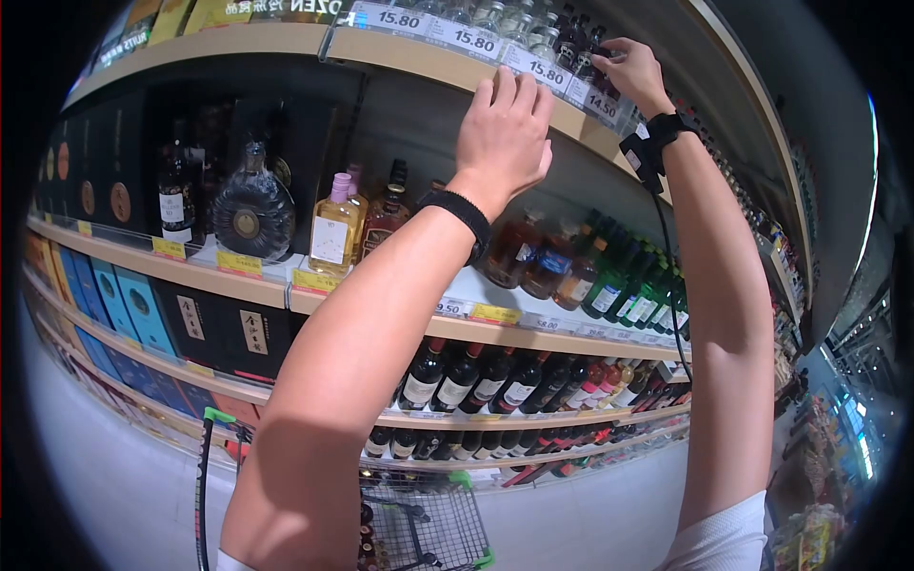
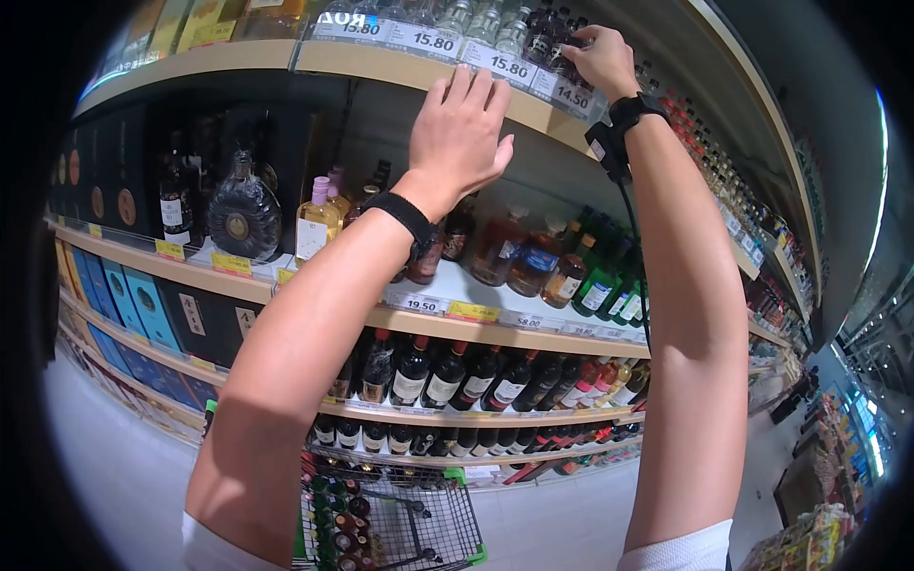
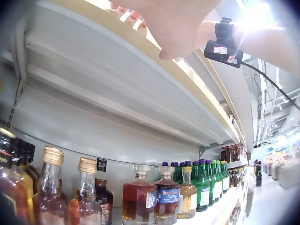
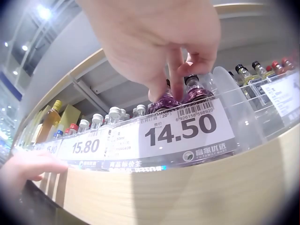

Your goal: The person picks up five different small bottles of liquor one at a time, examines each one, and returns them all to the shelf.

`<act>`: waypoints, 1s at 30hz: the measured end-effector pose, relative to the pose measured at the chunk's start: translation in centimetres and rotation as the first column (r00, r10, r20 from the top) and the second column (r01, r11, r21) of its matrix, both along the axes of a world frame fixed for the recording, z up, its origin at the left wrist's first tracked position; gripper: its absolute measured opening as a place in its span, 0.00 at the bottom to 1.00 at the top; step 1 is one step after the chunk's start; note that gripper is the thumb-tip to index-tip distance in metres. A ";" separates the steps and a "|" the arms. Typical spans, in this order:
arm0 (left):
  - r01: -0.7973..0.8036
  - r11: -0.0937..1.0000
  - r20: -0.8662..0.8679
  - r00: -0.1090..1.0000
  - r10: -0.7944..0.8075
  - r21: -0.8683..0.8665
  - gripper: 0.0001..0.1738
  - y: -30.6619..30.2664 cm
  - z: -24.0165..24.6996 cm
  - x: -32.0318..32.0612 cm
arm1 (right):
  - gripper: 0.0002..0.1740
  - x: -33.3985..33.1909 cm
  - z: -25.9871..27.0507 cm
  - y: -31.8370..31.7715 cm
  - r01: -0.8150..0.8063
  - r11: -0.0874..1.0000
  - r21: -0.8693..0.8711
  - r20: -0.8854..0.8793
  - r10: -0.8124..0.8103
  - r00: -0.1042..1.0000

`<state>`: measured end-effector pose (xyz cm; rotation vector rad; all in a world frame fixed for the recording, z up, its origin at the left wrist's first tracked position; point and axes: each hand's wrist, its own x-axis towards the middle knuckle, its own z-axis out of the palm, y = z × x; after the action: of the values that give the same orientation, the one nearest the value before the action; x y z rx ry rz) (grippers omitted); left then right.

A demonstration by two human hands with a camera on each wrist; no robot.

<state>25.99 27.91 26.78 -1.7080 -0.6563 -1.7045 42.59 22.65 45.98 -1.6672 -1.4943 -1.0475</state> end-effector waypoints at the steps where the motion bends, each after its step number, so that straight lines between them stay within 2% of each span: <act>1: -0.001 1.000 -0.006 1.000 0.001 -0.004 0.33 0.0 0.1 -0.1 | 0.23 0.0 0.0 -0.1 -0.004 1.000 -0.007 -0.016 0.004 1.000; 10: -0.007 1.000 -0.015 1.000 0.007 -0.017 0.35 -0.1 -0.1 0.0 | 0.24 -0.4 -0.4 -0.4 0.011 0.999 -0.031 -0.002 -0.011 1.000; 16: -0.035 0.999 -0.029 0.999 0.034 -0.032 0.35 -0.2 -0.1 0.0 | 0.27 -0.5 -0.3 -0.6 -0.063 0.994 -0.087 -0.075 0.056 0.996; 19: -0.021 0.999 -0.054 0.998 0.018 -0.046 0.33 -0.2 0.0 0.0 | 0.27 -0.6 -0.3 -0.6 -0.045 0.996 -0.082 -0.088 0.037 0.995; 23: -0.015 0.999 -0.054 0.998 0.012 -0.044 0.33 -0.3 0.1 -0.2 | 0.26 -0.7 -0.3 -0.2 0.004 1.000 -0.012 -0.069 -0.005 0.998; 30: -0.033 0.999 -0.044 0.999 0.031 -0.037 0.36 -0.5 0.0 -0.2 | 0.24 -1.4 -0.7 0.1 0.081 0.997 -0.002 -0.074 -0.081 0.994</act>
<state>25.79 27.43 26.78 -1.7463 -0.6969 -1.6381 41.19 22.72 45.28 -1.7596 -1.3884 -1.0179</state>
